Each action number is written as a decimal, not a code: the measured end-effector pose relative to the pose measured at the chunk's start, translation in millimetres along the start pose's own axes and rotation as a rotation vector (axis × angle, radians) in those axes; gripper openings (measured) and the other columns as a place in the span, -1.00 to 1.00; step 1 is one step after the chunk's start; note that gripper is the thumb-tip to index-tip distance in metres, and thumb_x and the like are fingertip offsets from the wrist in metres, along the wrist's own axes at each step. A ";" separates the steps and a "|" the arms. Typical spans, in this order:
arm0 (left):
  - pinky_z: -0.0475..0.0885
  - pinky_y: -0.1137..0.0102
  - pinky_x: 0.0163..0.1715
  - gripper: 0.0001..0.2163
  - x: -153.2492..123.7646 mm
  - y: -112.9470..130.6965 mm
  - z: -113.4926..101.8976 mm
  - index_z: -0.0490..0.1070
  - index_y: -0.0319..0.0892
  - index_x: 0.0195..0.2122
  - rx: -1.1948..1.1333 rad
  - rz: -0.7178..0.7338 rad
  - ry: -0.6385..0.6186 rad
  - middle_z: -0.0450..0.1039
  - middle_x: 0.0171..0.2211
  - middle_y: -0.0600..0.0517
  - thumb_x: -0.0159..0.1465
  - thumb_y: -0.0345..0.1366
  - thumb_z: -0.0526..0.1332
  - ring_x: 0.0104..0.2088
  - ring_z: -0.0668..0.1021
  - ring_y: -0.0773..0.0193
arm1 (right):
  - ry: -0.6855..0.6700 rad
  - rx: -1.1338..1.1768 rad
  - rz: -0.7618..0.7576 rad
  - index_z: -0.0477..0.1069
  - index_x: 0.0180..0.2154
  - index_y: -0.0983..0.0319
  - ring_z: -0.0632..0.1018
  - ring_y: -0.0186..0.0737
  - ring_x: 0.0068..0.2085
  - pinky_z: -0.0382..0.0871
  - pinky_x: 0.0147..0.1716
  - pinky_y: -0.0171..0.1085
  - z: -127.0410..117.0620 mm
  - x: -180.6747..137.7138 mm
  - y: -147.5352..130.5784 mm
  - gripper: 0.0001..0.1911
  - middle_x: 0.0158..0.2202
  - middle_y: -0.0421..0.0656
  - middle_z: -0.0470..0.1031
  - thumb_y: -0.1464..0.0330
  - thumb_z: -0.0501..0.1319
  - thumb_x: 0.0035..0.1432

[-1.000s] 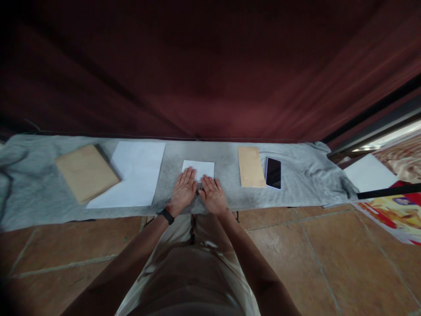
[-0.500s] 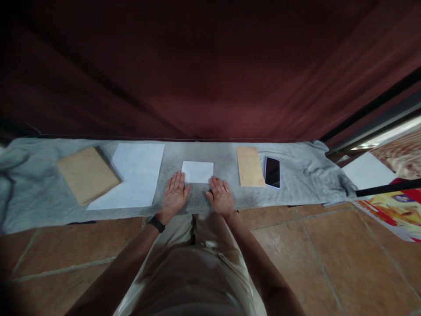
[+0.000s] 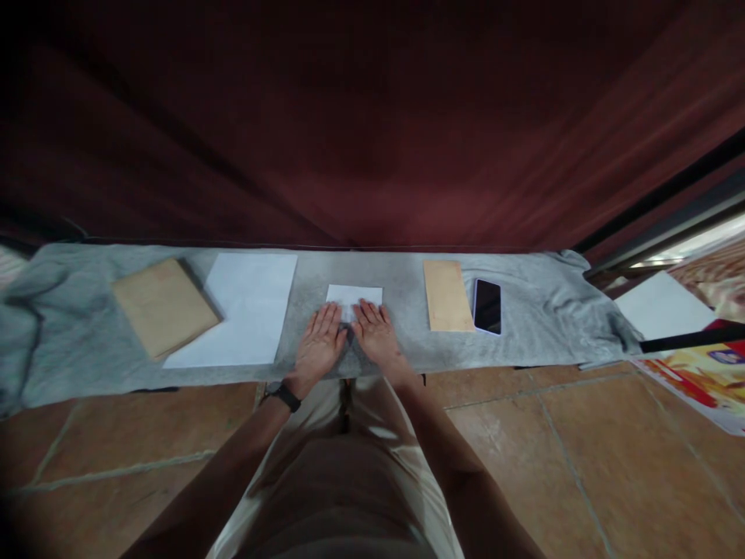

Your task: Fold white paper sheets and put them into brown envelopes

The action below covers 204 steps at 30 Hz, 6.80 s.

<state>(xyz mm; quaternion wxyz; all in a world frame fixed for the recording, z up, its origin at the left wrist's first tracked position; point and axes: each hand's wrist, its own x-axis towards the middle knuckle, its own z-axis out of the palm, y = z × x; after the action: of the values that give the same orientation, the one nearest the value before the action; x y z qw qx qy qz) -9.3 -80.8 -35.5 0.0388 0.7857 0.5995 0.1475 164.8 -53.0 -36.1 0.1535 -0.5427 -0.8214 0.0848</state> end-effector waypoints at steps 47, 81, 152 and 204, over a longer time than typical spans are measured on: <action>-0.02 0.03 0.47 -0.40 -3.9 12.5 8.9 0.05 -0.36 0.46 0.012 0.038 -0.056 0.06 0.46 -0.24 0.48 -0.14 -0.04 0.50 0.05 0.06 | 0.112 0.001 0.135 0.18 0.41 0.32 0.20 0.00 0.45 0.00 0.42 0.11 6.6 3.1 35.8 -0.44 0.44 0.05 0.20 0.27 -0.11 0.51; 0.08 0.00 0.40 -0.50 86.5 -15.6 -2.8 0.19 -0.30 0.40 0.034 -0.068 -0.158 0.19 0.42 -0.22 0.48 -0.23 -0.02 0.43 0.21 -0.05 | -0.020 0.023 0.230 0.28 0.36 0.22 0.38 0.00 0.30 0.21 0.28 -0.03 -17.3 30.1 51.4 -0.47 0.38 -0.03 0.32 0.38 0.08 0.40; 0.33 0.08 0.25 -0.54 29.8 20.8 -8.1 0.35 -0.26 0.32 -0.008 0.125 -0.136 0.33 0.35 -0.18 0.45 -0.37 -0.05 0.31 0.39 -0.02 | 0.019 0.076 0.055 0.24 0.38 0.26 0.26 -0.10 0.43 0.05 0.43 0.02 0.0 -18.7 2.5 -0.48 0.41 -0.01 0.26 0.37 -0.05 0.48; 0.04 0.00 0.45 -0.44 -1.0 -0.7 5.1 0.08 -0.40 0.44 -0.006 -0.057 0.068 0.05 0.47 -0.26 0.50 -0.19 -0.11 0.49 0.07 0.00 | 0.094 -0.023 0.230 0.07 0.45 0.32 0.15 -0.03 0.47 0.01 0.43 0.05 -6.9 -43.4 26.4 -0.41 0.48 0.01 0.10 0.25 -0.11 0.52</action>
<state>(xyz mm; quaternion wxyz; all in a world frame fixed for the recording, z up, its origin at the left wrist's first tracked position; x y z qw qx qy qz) -8.7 -80.9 -40.7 0.0248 0.7628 0.6221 0.1749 205.8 -82.5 -44.6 0.1750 -0.6386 -0.7464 0.0669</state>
